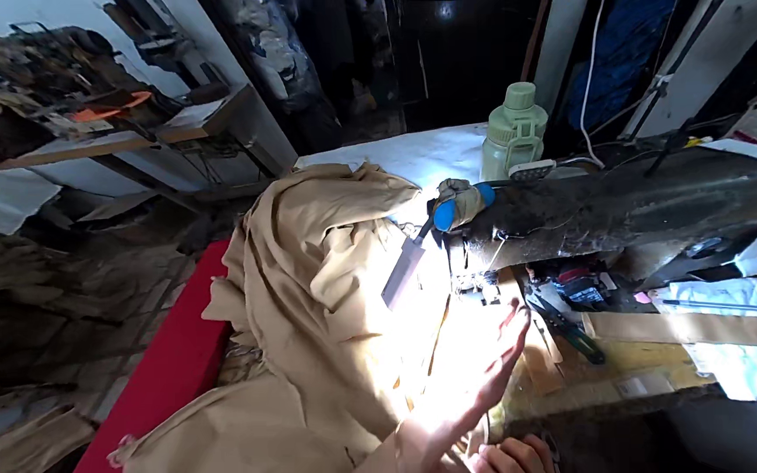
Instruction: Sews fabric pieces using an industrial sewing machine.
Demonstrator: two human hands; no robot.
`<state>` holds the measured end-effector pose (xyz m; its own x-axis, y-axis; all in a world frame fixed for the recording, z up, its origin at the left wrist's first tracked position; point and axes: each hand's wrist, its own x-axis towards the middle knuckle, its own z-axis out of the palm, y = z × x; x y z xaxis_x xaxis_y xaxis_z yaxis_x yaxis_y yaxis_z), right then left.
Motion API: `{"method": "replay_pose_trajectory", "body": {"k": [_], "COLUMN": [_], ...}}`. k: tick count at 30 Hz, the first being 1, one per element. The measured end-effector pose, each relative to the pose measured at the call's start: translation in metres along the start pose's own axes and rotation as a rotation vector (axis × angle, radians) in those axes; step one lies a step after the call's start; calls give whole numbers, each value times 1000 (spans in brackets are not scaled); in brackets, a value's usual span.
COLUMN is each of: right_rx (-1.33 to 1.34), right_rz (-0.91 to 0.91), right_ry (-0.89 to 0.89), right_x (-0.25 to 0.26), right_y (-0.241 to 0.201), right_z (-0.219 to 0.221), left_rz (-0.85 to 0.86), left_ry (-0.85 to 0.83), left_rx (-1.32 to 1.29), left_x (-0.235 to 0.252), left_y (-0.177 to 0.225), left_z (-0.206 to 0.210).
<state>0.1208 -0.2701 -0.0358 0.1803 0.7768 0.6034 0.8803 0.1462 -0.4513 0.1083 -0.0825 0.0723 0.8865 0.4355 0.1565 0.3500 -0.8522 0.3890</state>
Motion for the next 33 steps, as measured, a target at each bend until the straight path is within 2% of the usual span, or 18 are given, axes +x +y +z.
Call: {"method": "replay_pose_trajectory", "body": {"k": [3, 7, 11, 16, 19, 21, 22, 24, 27, 30, 33], "right_rx": [-51, -63, -19, 91, 156, 162, 154, 108, 27, -78, -90], "right_rz": [12, 5, 52, 97, 149, 211, 237, 276, 305, 376, 389], "right_ry": [-24, 17, 33, 35, 16, 44, 64, 71, -24, -163, -208], "right_x": [-1, -1, 0, -3, -3, 7, 15, 36, 74, 102, 108], "right_y": [-2, 0, -3, -2, -2, 2, 5, 7, 6, 0, -5], "right_z": [-1, 2, 0, -1, -12, -18, -20, -25, -26, -16, -8], "left_rz": [10, 99, 97, 276, 299, 294, 281, 223, 152, 137, 99], "left_ry": [-55, 0, -133, 63, 8, -63, -38, 97, 250, 163, 24], "left_rx": [152, -26, -365, -208, -189, -271, -304, -252, -4, 35, 52], "left_x": [28, 14, -53, -140, -159, -155, -150, -135, -91, -49, -28], "left_y": [-4, -16, -22, -32, -19, -16, -19, -31, -55, -75, -86], "left_z": [11, 5, -15, 13, 6, -13, -22, -34, -34, -22, -7]}}
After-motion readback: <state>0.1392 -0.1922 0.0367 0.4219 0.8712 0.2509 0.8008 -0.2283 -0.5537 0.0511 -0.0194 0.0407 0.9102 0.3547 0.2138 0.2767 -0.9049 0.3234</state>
